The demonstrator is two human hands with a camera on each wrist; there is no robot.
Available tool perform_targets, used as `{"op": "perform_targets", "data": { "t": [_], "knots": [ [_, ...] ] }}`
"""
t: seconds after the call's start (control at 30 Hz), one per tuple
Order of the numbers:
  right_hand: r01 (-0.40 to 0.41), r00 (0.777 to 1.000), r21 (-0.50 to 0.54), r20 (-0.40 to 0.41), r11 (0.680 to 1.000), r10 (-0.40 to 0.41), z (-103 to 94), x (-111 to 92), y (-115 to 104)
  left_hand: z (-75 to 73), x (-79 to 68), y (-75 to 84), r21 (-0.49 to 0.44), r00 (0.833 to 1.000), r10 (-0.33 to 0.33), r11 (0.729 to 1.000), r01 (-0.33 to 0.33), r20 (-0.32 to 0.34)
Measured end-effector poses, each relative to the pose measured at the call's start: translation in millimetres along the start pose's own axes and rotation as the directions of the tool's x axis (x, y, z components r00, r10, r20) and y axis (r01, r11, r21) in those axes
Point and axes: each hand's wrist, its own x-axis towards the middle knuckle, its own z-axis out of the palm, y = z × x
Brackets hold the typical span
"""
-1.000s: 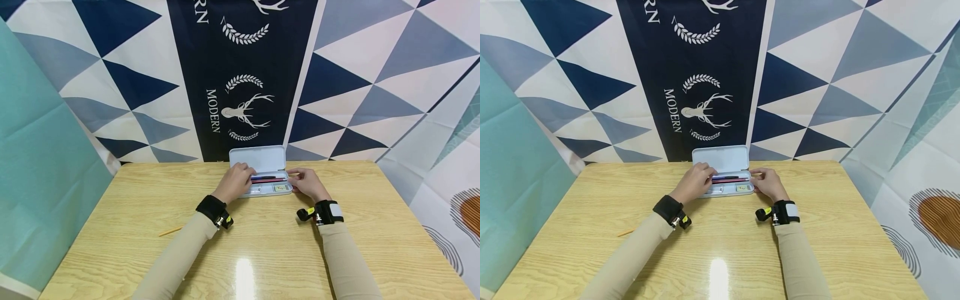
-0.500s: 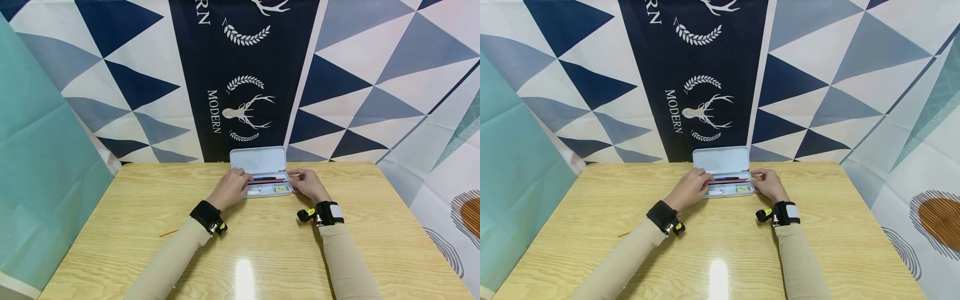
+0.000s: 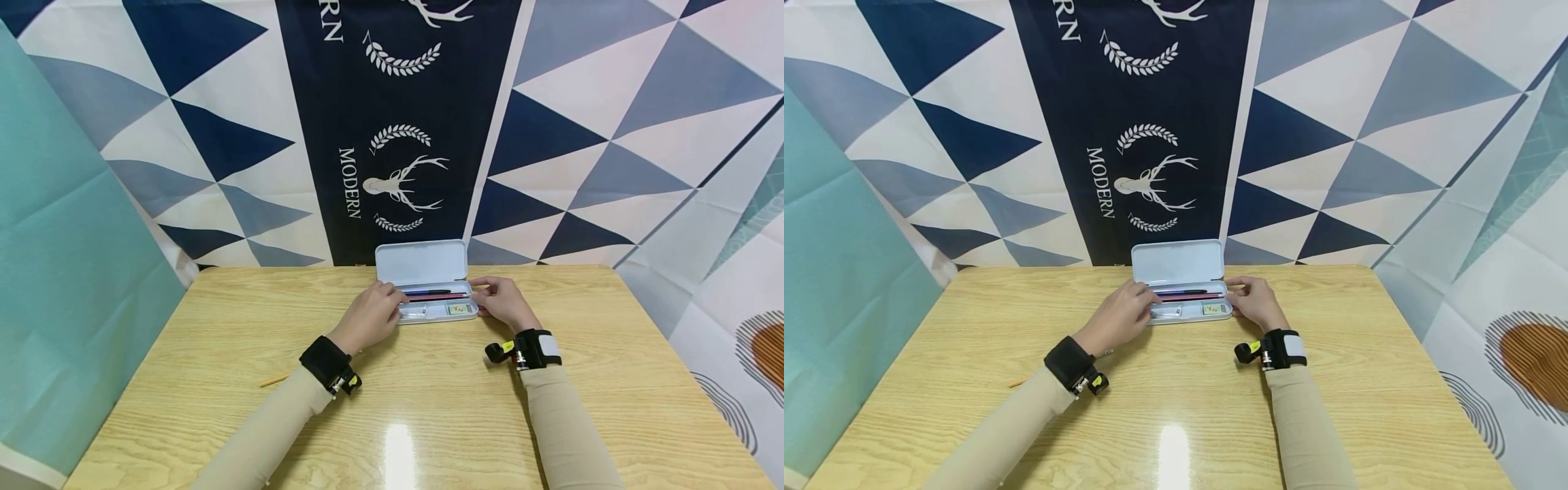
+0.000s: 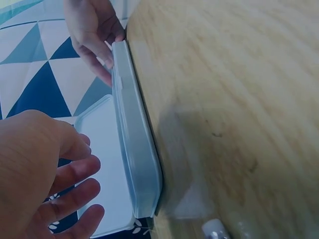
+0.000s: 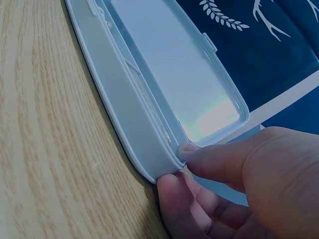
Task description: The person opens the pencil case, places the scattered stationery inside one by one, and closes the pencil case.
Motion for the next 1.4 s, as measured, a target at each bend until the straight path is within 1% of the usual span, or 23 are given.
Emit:
{"op": "perform_targets", "data": {
  "t": [0.17,0.43,0.67,0.93,1.03,1.17,1.27,1.4],
  "knots": [
    [0.008,1.0,-0.004,-0.001,1.0,-0.008,-0.9,-1,1,0.6,-6.6,0.6,0.016,1.0,0.003,1.0,-0.003,0.013],
    [0.012,1.0,0.004,0.002,1.0,-0.012,-0.5,0,2,0.4,-17.6,2.1,0.039,0.999,0.041,0.998,-0.041,-0.006],
    [0.018,1.0,0.008,0.001,1.0,-0.018,-0.4,1,2,-3.0,-25.0,3.8,0.046,0.998,0.055,0.997,-0.056,0.024],
    [0.021,1.0,0.007,0.004,1.0,-0.021,-0.6,-1,2,-7.1,-31.3,6.4,0.032,0.995,0.097,0.995,-0.097,0.006],
    [0.017,1.0,0.015,0.002,1.0,-0.017,0.5,1,2,-8.6,-34.2,6.5,0.023,0.995,0.095,0.995,-0.095,-0.007],
    [0.016,1.0,0.018,0.001,1.0,-0.016,1.5,2,2,-11.1,-39.0,5.2,0.011,0.997,0.07,0.998,-0.07,-0.013],
    [0.024,1.0,0.012,0.004,1.0,-0.024,0.5,1,2,-12.4,-42.2,3.3,0.01,0.998,0.053,0.999,-0.053,-0.016],
    [0.026,1.0,0.008,0.007,1.0,-0.026,-0.3,0,2,-13.8,-48.3,0.2,0.024,0.998,0.051,0.998,-0.051,-0.026]
  ]
}}
